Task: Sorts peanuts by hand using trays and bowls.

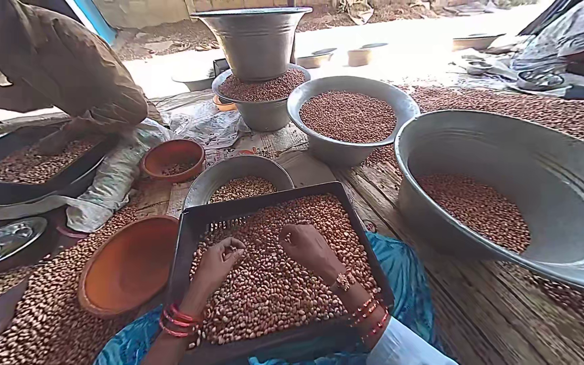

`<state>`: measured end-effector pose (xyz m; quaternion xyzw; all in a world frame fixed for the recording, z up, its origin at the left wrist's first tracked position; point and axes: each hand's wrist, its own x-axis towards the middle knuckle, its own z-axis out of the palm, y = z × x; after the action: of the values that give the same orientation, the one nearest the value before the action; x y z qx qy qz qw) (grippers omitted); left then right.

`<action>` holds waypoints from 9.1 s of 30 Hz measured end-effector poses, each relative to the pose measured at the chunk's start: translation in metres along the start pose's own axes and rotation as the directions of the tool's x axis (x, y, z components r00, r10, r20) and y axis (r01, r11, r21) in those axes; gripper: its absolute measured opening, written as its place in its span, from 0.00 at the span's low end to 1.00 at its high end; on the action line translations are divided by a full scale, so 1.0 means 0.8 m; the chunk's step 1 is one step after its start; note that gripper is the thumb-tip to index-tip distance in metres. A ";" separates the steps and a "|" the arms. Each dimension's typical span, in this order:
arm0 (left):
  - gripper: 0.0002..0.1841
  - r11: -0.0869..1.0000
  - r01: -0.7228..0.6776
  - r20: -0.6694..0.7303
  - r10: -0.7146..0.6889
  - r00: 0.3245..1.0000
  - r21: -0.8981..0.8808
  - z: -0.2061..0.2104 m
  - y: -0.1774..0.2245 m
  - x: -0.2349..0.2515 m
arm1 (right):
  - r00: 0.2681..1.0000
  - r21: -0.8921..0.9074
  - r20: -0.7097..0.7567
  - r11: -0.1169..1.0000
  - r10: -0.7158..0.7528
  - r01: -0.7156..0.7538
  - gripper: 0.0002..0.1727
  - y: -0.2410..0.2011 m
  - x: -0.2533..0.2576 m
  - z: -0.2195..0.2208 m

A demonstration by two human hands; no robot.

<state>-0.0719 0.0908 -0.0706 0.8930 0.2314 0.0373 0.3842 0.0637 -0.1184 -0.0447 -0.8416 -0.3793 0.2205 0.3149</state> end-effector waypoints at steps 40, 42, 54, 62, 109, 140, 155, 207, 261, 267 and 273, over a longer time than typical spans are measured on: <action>0.14 0.896 -0.146 0.210 0.061 0.976 0.419 0.056 0.021 -0.050 | 0.992 0.120 0.098 0.990 -0.086 0.074 0.14 0.021 -0.012 0.038; 0.13 0.895 -0.155 0.199 0.077 0.977 0.418 0.058 0.020 -0.049 | 0.999 0.291 -0.029 0.956 -0.024 0.031 0.13 0.022 -0.011 0.028; 0.15 0.867 0.303 0.630 0.016 0.777 -0.395 0.061 0.021 -0.057 | 0.986 -0.237 0.131 0.962 -0.105 0.134 0.14 0.000 0.005 0.041; 0.11 0.973 -0.078 0.117 0.054 0.992 0.217 0.030 0.034 -0.025 | 0.989 -0.135 0.133 0.987 -0.065 0.083 0.14 0.012 0.008 0.040; 0.08 0.937 -0.171 0.143 0.133 0.981 0.305 0.059 0.021 -0.093 | 0.969 -0.183 0.245 0.983 0.011 0.035 0.14 -0.005 -0.069 0.045; 0.08 0.748 -0.200 0.021 0.242 0.970 0.633 0.035 0.009 -0.022 | 0.963 -0.080 0.217 0.980 -0.160 0.181 0.12 -0.018 -0.050 0.024; 0.06 0.775 -0.121 -0.058 0.199 0.978 0.620 0.026 -0.015 -0.074 | 0.930 -0.274 0.290 0.911 -0.228 0.309 0.14 -0.050 0.018 0.111; 0.07 0.999 0.034 -0.129 -0.038 0.991 -0.036 -0.034 0.006 0.050 | 0.997 -0.300 0.069 0.952 -0.048 0.066 0.14 -0.040 0.023 -0.014; 0.13 0.815 -0.075 0.052 0.055 0.997 0.574 0.031 0.022 -0.008 | 0.999 0.246 -0.040 0.969 0.020 -0.009 0.16 0.010 0.041 0.029; 0.10 0.974 0.010 0.023 -0.016 1.000 0.226 0.011 0.011 0.009 | 0.980 0.000 0.106 0.985 -0.171 0.172 0.13 -0.001 0.027 0.046; 0.11 0.995 0.005 0.019 -0.003 1.000 -0.095 -0.014 -0.007 0.005 | 0.946 -0.205 0.225 0.938 -0.233 0.280 0.12 -0.010 0.025 0.066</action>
<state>-0.0733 0.1032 -0.0667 0.8736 0.2275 0.0388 0.4284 0.0400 -0.0795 -0.0791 -0.7898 -0.5389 0.2136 0.2006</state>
